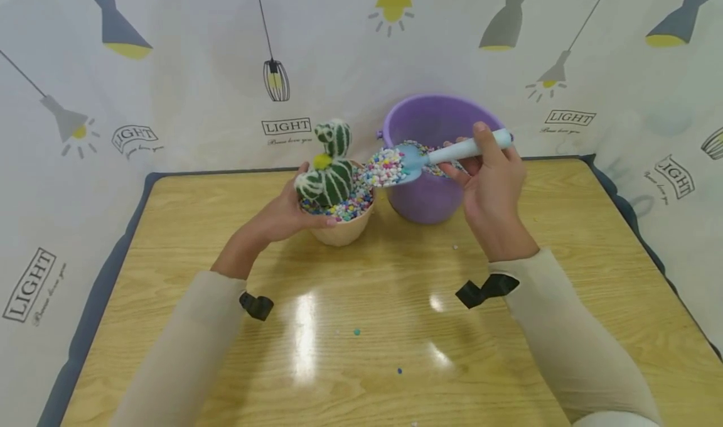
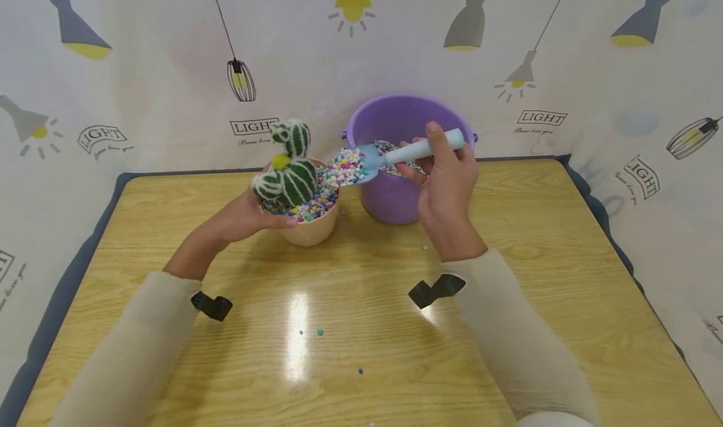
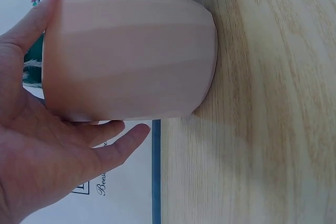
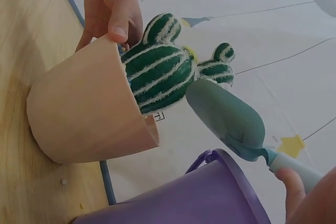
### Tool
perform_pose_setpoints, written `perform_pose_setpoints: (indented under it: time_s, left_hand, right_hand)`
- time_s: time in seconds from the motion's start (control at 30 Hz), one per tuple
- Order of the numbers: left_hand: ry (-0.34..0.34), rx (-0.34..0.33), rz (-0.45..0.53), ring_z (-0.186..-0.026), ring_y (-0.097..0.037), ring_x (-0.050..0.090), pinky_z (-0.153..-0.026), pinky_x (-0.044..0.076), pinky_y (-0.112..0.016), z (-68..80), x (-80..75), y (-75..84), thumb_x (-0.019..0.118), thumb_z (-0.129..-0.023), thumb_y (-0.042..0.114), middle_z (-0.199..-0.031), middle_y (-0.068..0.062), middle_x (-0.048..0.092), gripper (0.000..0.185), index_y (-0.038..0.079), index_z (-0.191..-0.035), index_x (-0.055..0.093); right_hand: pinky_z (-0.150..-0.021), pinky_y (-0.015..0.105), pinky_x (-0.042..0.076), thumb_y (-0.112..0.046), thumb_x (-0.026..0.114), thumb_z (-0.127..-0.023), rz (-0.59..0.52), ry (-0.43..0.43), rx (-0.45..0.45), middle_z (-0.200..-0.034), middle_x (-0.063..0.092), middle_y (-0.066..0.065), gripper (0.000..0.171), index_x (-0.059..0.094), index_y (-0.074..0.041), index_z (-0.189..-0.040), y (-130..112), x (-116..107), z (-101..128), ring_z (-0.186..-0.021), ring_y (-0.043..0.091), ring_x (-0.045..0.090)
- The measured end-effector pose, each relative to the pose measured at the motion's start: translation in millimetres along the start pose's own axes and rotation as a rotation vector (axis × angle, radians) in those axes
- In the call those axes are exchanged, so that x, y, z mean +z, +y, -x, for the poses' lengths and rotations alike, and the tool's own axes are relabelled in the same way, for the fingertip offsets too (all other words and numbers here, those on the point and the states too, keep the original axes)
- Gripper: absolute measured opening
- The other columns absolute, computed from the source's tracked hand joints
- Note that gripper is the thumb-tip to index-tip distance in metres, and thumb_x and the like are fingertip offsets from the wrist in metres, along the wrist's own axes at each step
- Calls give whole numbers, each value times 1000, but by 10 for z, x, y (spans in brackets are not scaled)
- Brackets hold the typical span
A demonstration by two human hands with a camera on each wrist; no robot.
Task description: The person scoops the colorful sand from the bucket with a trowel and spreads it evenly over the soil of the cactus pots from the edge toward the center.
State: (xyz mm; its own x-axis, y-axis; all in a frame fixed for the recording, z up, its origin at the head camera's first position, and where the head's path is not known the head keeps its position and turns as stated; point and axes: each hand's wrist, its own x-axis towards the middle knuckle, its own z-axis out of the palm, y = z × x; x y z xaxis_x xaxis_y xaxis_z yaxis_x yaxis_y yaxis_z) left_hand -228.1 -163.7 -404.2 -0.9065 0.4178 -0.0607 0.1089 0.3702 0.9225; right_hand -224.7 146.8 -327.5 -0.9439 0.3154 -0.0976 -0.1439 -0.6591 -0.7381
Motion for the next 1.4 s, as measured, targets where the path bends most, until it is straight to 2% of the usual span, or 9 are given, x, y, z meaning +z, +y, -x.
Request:
perform_pose_setpoints:
  time_s: [0.17,0.4,0.47,0.67,0.87,0.97,1.17,1.4]
  left_hand:
    - [-13,-11,34,-144,-29,26,-119,14,-52,14,0,53,82,-79,18,-156,-9,30,116,16,-157,-4]
    - [-37,-12,67,-142,-31,31,-119,17,-50,108,-14,304,79,-80,9,-153,-13,35,109,10,-156,0]
    - [-34,-10,68,-141,-30,32,-119,18,-50,96,-9,280,80,-80,10,-152,-12,37,109,12,-156,2]
    - [-8,13,48,-138,-26,37,-118,20,-50,21,-1,79,83,-77,19,-148,-7,42,112,20,-157,4]
    - [15,13,70,-137,-25,39,-118,23,-47,11,21,-6,85,-76,20,-150,-6,40,118,19,-157,-1]
    - [39,45,96,-135,-24,42,-116,28,-43,11,50,2,84,-76,15,-148,-7,42,114,16,-157,5]
    - [76,150,138,-129,-28,47,-112,36,-42,52,117,171,83,-74,3,-140,-13,48,95,8,-149,24]
    - [119,122,120,-127,-27,49,-110,38,-40,95,153,272,82,-75,2,-139,-13,49,92,5,-148,25]
  right_hand:
    - [-60,43,59,-16,79,-82,50,-21,-28,-81,62,13,29,60,-1,-97,23,75,-16,-78,32,72]
    - [-57,43,58,-15,80,-81,63,-42,-48,-85,62,16,35,55,-2,-101,27,146,-66,-78,33,72]
    - [-57,43,58,-14,81,-80,63,-45,-59,-84,62,16,35,55,-2,-100,20,150,-77,-77,33,72]
    - [-55,42,58,-13,81,-79,62,-62,-81,-83,64,17,33,57,-2,-98,8,164,-76,-72,32,71]
    - [-51,40,57,-13,82,-79,71,-64,-81,-83,64,17,32,58,-2,-98,27,171,-56,-70,31,71]
    - [-51,40,57,-13,81,-80,85,-61,-86,-83,65,17,31,58,-2,-99,31,177,-46,-70,31,71]
    - [-52,40,57,-15,82,-78,112,-70,-100,-82,66,16,34,59,-2,-100,35,193,-20,-71,31,71]
    - [-52,40,57,-16,81,-79,129,-95,-117,-81,66,17,34,57,-1,-98,43,207,-9,-73,32,72]
